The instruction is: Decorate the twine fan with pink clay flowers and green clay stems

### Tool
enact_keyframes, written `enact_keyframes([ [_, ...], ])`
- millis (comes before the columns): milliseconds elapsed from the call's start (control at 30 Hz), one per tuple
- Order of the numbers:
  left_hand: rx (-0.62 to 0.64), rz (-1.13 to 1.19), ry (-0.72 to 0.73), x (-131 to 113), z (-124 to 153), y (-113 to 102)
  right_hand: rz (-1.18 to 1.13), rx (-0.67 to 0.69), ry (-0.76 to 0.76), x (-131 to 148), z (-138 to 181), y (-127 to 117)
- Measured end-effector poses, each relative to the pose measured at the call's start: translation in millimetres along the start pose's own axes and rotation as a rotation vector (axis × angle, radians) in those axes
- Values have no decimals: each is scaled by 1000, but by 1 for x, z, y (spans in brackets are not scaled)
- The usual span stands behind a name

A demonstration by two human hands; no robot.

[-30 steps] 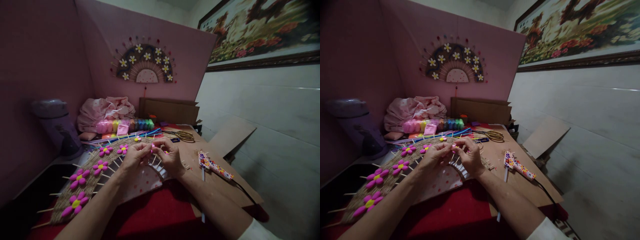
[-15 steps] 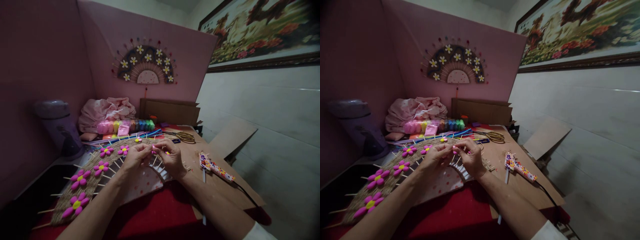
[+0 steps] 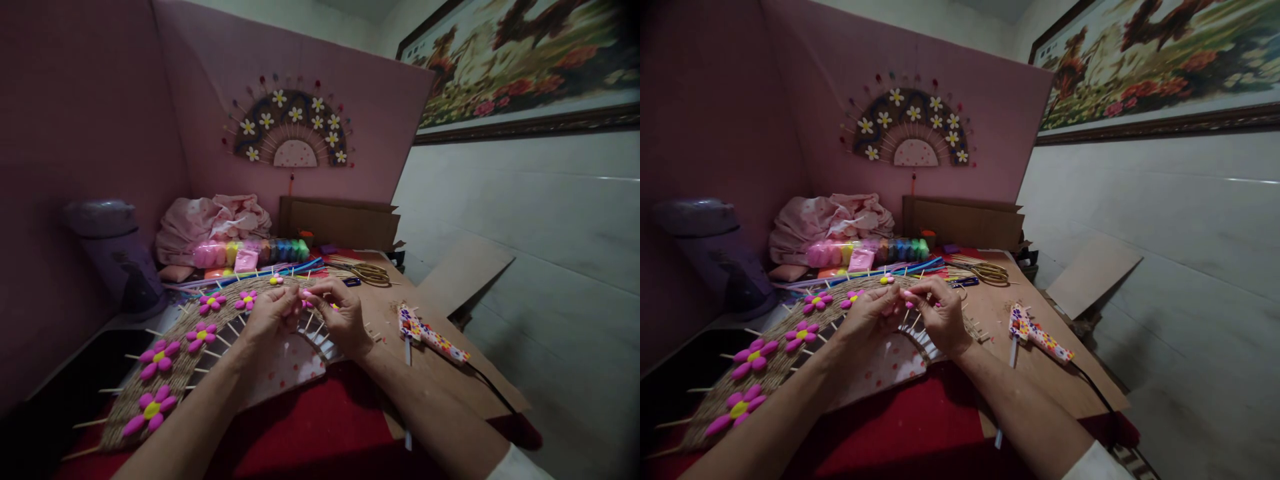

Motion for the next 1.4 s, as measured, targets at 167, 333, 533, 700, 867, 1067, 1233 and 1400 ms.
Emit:
enact_keyframes([
  [167,14,-6,-7,1,0,1,-9,10,-12,0,0,2],
  [333,-15,-21,-1,0,0,-1,7,-9,5,-2,1,0],
  [533,-4,-33,24,-2,0,0,15,-17,-19,2,0,-1],
  [700,-2,-50,16,-1,0,0,11,-1,-22,3,-1,0],
  [867,-1,-70,19,-2,-1,0,12,-15,-36,3,0,-2],
  [1067,10,-75,23,-3,-1,0,0,4,-14,2,0,0],
  [1233,-1,-66,-1,-1,0,-1,-18,-21,-22,2,0,-1],
  [1400,6,-70,18,-3,0,1,-17,8,19,-5,1,1],
])
Point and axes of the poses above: each hand's wrist, its own z-axis away from the middle knuckle, its own y-axis out of the palm, x = y × z, the point moved 10 cm from there along -z, towards the middle knuckle, and after that the axes turned 2 degrees about -x, right-handed, at the moved point
